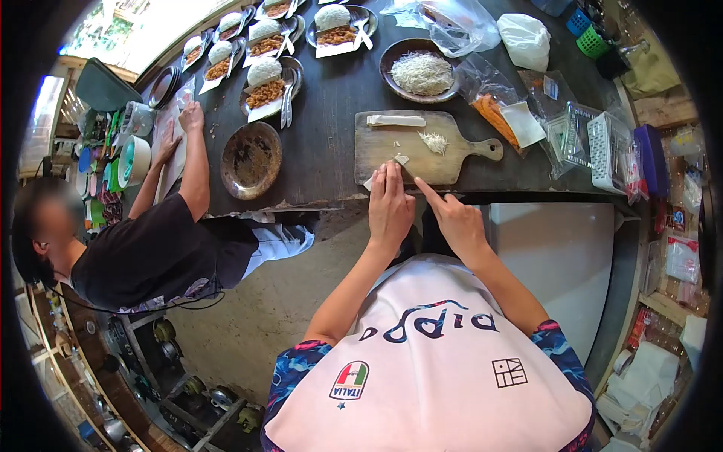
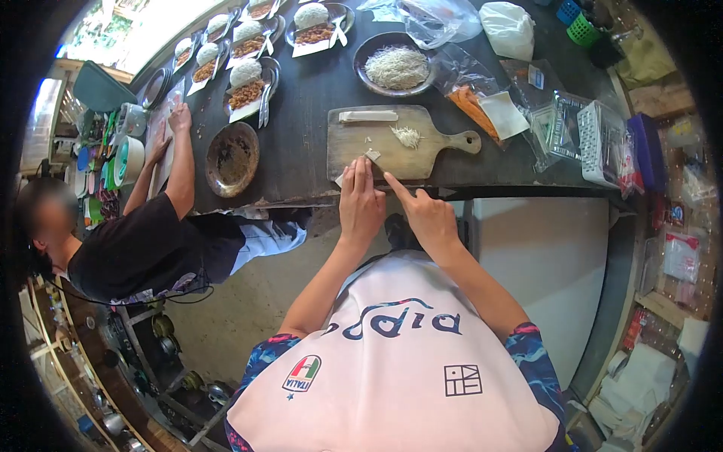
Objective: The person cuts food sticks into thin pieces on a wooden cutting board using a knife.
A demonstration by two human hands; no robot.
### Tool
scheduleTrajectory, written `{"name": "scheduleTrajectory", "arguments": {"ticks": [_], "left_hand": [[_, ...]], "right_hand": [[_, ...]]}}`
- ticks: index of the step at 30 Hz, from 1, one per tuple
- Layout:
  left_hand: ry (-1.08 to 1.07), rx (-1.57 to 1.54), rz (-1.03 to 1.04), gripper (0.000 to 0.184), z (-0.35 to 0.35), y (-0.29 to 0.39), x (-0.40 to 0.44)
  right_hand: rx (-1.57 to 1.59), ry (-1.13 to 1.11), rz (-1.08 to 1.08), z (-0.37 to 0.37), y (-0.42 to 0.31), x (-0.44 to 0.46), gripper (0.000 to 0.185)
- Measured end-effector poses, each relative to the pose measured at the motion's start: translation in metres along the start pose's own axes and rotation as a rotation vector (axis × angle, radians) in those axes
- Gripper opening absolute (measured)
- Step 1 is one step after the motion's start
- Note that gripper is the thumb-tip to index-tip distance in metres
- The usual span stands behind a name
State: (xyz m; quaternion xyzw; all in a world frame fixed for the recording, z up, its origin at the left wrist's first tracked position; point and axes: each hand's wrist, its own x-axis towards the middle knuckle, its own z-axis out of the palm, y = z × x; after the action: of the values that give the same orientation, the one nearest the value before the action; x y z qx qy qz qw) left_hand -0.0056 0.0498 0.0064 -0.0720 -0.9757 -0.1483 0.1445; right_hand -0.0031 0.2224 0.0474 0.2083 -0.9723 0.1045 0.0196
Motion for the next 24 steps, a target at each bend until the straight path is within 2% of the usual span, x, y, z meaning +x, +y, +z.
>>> {"name": "scheduleTrajectory", "arguments": {"ticks": [5, 9, 18, 24], "left_hand": [[-0.014, 0.009, 0.007, 0.060, -0.002, 0.002, 0.000], [-0.004, 0.043, 0.013, 0.063, -0.001, -0.001, 0.000], [-0.007, 0.009, 0.008, 0.063, 0.000, 0.001, -0.002], [-0.005, -0.004, 0.004, 0.059, -0.002, -0.001, -0.001]], "right_hand": [[-0.006, 0.045, -0.014, 0.015, 0.001, 0.006, 0.082], [-0.010, -0.046, 0.016, -0.002, 0.005, -0.018, 0.083], [-0.020, 0.061, -0.036, 0.016, 0.002, 0.006, 0.083], [-0.031, -0.050, -0.002, -0.002, 0.008, -0.017, 0.075]]}}
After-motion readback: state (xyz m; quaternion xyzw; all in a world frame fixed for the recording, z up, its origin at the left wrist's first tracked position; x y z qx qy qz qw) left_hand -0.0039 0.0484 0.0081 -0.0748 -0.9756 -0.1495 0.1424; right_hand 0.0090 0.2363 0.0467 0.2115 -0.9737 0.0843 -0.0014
